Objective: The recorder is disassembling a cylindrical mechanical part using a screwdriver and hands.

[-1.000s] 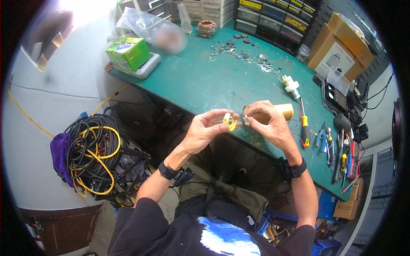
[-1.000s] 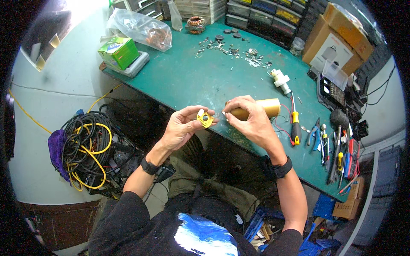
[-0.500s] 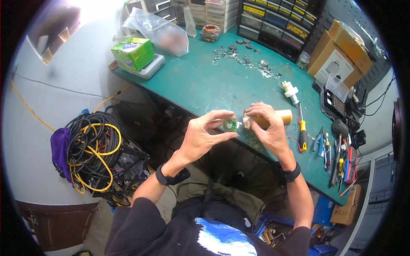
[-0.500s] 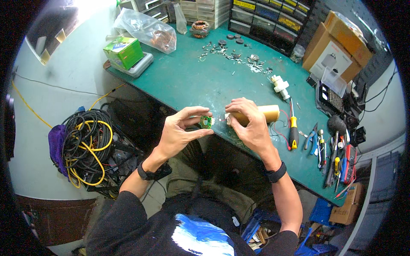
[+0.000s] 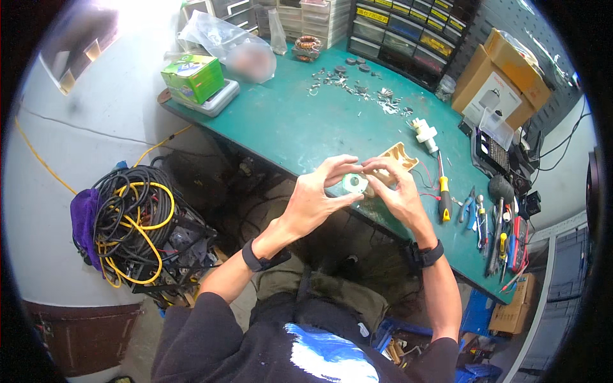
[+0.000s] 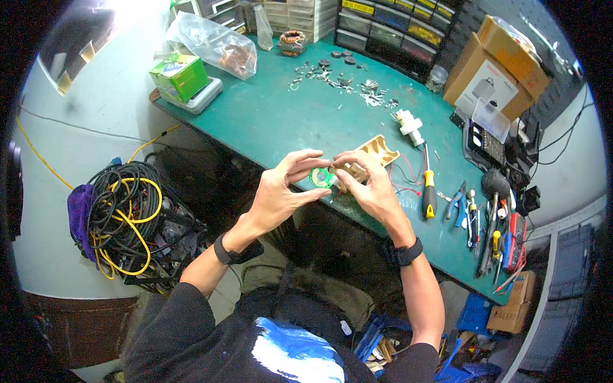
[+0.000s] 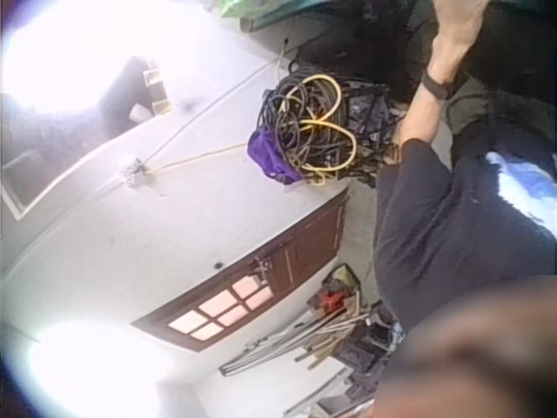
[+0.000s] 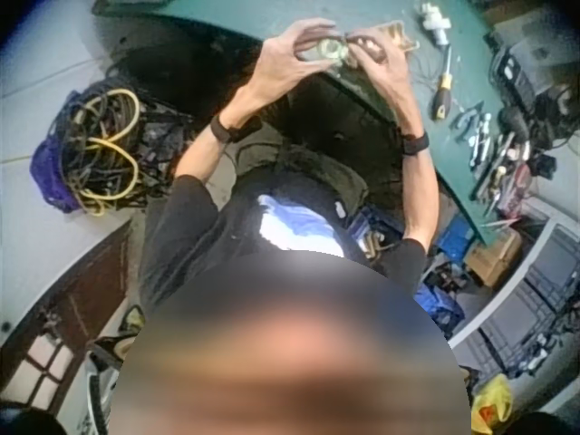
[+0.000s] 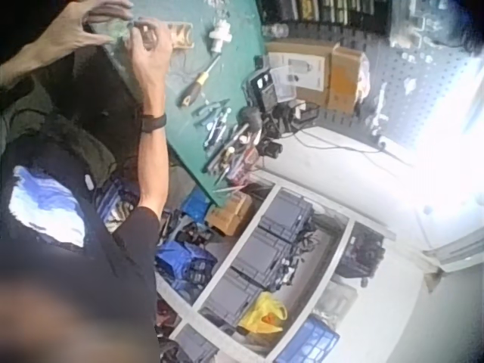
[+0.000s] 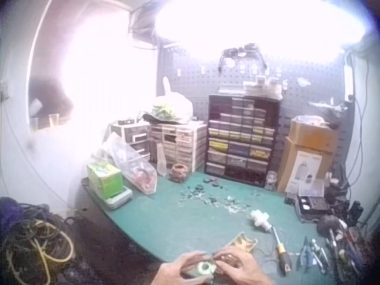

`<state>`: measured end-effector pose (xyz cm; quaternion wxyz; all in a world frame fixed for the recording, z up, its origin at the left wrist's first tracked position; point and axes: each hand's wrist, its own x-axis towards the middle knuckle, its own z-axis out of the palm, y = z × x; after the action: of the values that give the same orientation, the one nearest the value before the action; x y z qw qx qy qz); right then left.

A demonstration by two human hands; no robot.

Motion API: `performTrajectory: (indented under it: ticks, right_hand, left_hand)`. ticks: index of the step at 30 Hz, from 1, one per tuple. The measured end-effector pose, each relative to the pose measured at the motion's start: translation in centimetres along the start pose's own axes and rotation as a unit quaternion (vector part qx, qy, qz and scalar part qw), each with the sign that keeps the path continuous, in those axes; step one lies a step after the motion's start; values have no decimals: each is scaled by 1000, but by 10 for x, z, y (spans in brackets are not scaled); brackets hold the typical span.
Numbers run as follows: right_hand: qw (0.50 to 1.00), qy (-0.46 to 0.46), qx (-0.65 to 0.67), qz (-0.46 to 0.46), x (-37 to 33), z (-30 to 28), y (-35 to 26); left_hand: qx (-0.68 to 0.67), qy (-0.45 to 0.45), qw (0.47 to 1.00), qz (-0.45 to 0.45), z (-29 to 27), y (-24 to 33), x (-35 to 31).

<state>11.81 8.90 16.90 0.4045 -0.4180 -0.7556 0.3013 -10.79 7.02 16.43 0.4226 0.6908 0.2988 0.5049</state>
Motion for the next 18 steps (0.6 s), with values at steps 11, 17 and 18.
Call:
performTrajectory:
  ticks: [11, 17, 18]
  right_hand:
    - [982, 150, -105, -54, -18, -2, -18]
    - [986, 133, -97, -10, -30, -4, -31]
    - [988, 129, -83, -10, -32, -7, -33]
  left_hand:
    - [33, -1, 999, 28, 18, -10, 11]
    - [50, 2, 995, 84, 32, -9, 15]
    - [49, -6, 994, 93, 33, -9, 14]
